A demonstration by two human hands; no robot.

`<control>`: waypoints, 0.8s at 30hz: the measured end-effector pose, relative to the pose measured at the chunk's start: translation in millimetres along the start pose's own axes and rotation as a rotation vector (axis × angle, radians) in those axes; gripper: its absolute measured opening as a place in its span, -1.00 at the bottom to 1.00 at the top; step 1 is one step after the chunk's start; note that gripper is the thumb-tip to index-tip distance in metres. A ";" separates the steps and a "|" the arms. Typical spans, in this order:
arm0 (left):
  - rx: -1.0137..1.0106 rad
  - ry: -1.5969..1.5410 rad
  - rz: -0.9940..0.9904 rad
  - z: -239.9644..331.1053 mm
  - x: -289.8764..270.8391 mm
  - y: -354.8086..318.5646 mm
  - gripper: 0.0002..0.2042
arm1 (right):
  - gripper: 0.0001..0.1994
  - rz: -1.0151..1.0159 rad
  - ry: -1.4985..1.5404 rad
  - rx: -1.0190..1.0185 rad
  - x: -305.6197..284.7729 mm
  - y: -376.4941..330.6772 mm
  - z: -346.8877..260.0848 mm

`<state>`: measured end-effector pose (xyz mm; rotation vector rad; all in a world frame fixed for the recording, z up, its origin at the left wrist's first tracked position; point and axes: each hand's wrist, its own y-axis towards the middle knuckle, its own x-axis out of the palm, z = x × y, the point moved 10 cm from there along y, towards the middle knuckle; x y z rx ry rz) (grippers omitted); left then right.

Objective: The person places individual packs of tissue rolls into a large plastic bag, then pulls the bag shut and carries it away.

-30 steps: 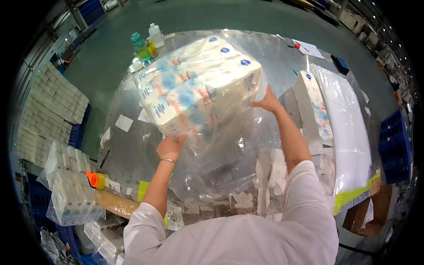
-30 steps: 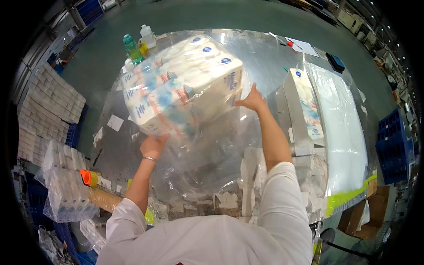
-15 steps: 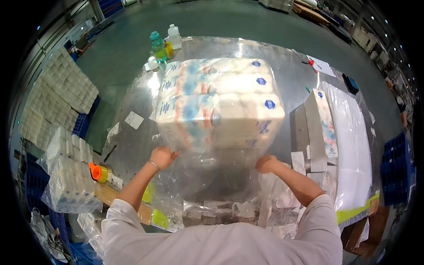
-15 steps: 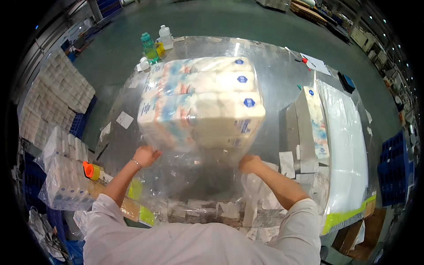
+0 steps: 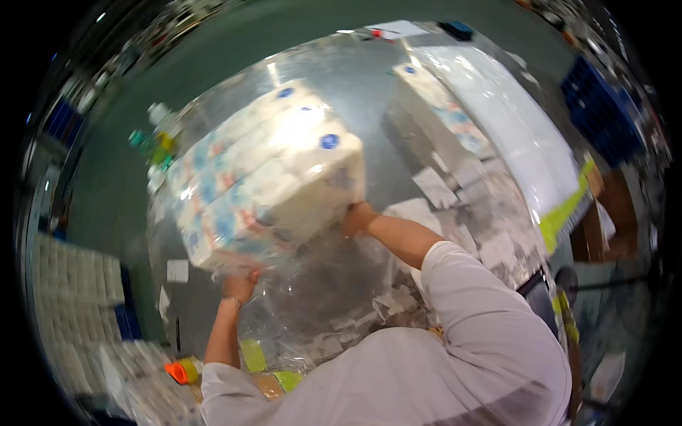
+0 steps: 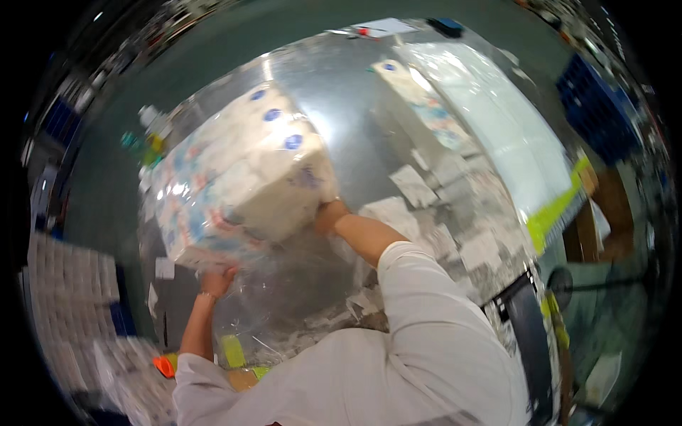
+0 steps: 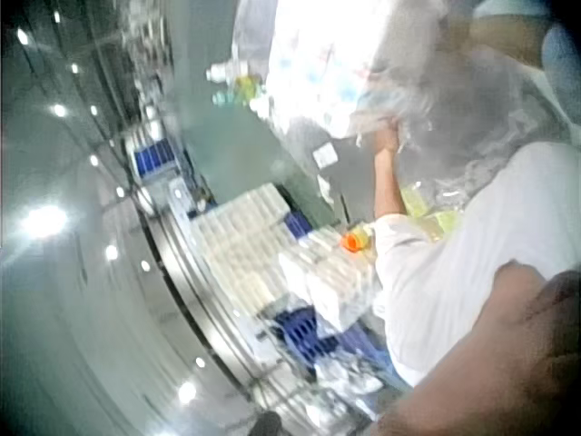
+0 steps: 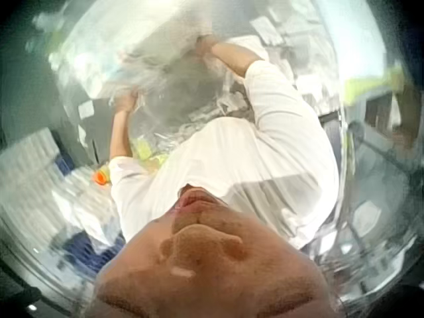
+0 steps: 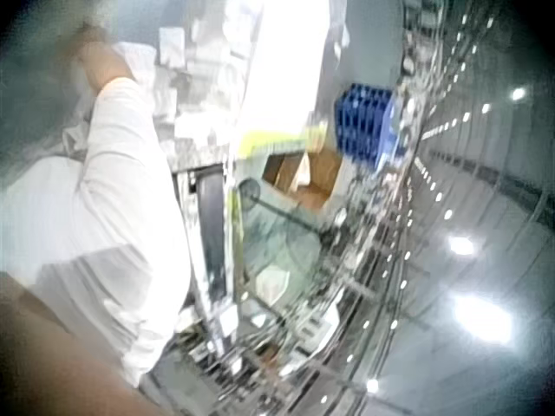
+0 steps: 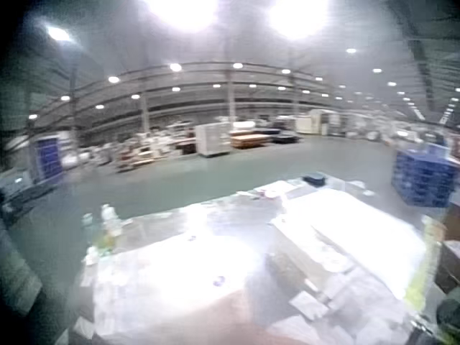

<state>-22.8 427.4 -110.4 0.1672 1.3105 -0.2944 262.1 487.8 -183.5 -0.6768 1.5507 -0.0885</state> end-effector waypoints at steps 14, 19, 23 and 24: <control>-0.579 -0.766 0.235 -57.6 105.9 -175.3 -0.87 | -0.74 0.872 0.784 0.282 -85.4 -183.9 250.4; -0.782 -0.651 -0.054 -32.8 105.9 -241.8 -0.75 | -0.13 0.871 0.281 0.698 -157.6 -152.9 357.5; -0.643 -0.379 -0.061 7.5 53.5 -254.5 -0.65 | 0.04 0.460 0.465 0.686 -121.5 -114.7 371.0; -0.686 -0.385 0.110 11.1 30.4 -250.1 -0.65 | 0.06 0.387 0.506 0.675 -109.5 -116.1 364.9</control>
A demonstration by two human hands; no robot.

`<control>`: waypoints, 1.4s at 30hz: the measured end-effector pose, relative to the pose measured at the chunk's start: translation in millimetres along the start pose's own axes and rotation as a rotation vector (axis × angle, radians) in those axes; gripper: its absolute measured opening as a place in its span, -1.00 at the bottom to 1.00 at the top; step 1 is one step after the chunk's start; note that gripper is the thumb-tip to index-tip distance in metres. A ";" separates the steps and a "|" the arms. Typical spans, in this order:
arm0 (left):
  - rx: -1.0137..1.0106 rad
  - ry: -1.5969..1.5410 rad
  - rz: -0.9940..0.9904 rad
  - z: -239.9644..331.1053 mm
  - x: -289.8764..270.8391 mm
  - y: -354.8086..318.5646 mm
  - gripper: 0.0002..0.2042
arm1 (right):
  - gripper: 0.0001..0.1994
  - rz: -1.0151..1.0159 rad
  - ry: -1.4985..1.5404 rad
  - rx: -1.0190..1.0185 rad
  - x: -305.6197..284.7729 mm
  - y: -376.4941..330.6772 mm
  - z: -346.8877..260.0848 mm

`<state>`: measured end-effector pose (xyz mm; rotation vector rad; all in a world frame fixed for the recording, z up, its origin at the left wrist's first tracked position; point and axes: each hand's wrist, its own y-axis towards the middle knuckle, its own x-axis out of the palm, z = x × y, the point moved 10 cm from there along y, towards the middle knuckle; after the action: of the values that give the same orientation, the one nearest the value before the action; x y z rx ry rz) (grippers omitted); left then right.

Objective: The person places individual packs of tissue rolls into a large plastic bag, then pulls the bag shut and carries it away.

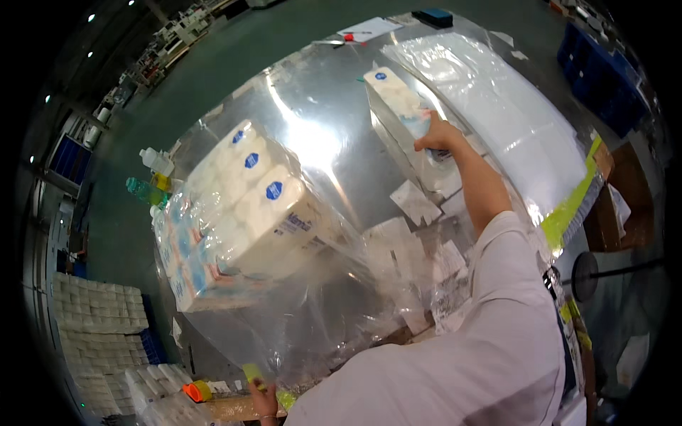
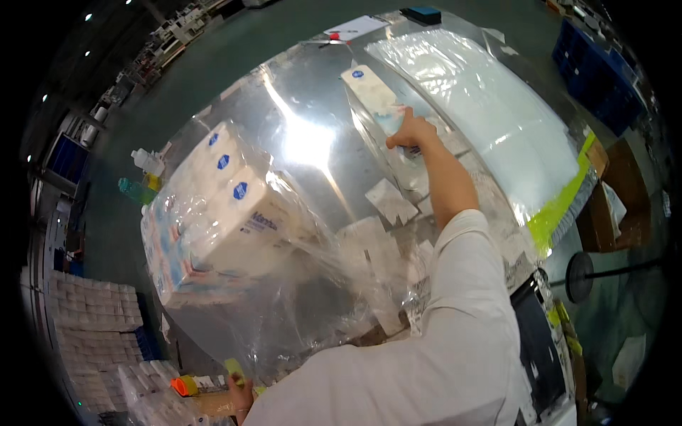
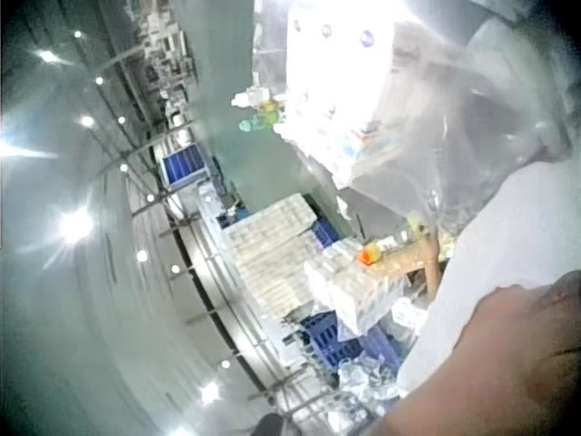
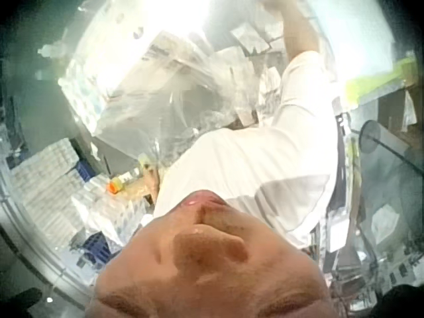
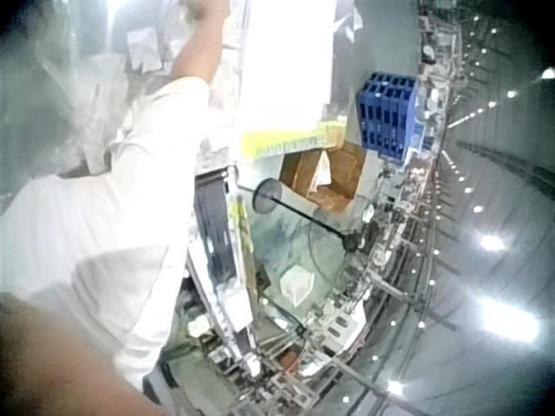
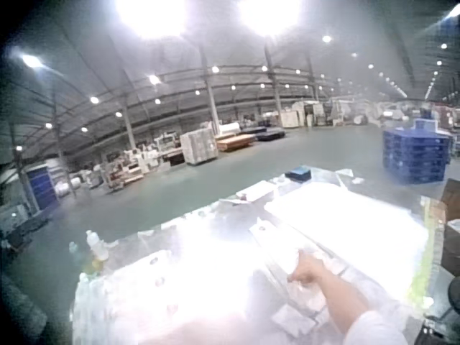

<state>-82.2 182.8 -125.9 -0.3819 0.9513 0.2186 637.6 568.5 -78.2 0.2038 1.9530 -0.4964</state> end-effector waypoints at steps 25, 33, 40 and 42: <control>0.611 -0.850 -1.297 395.6 131.1 -154.5 -0.05 | 0.17 0.040 1.442 -0.252 28.7 -488.8 22.1; 0.928 -0.766 -1.044 364.4 96.3 -174.9 -0.09 | -0.39 -0.003 1.510 -0.045 44.4 -481.0 50.3; 1.222 0.161 -0.242 310.8 81.8 -116.9 -0.11 | -0.57 -0.189 1.510 0.127 26.7 -501.4 127.2; 1.065 0.412 0.015 240.7 79.9 -54.0 -0.15 | -0.58 -0.325 1.481 0.145 46.2 -503.5 119.8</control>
<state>161.9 233.5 -54.4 0.5848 1.3309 -0.3750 536.4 60.5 -36.4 0.4191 3.4273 -0.8149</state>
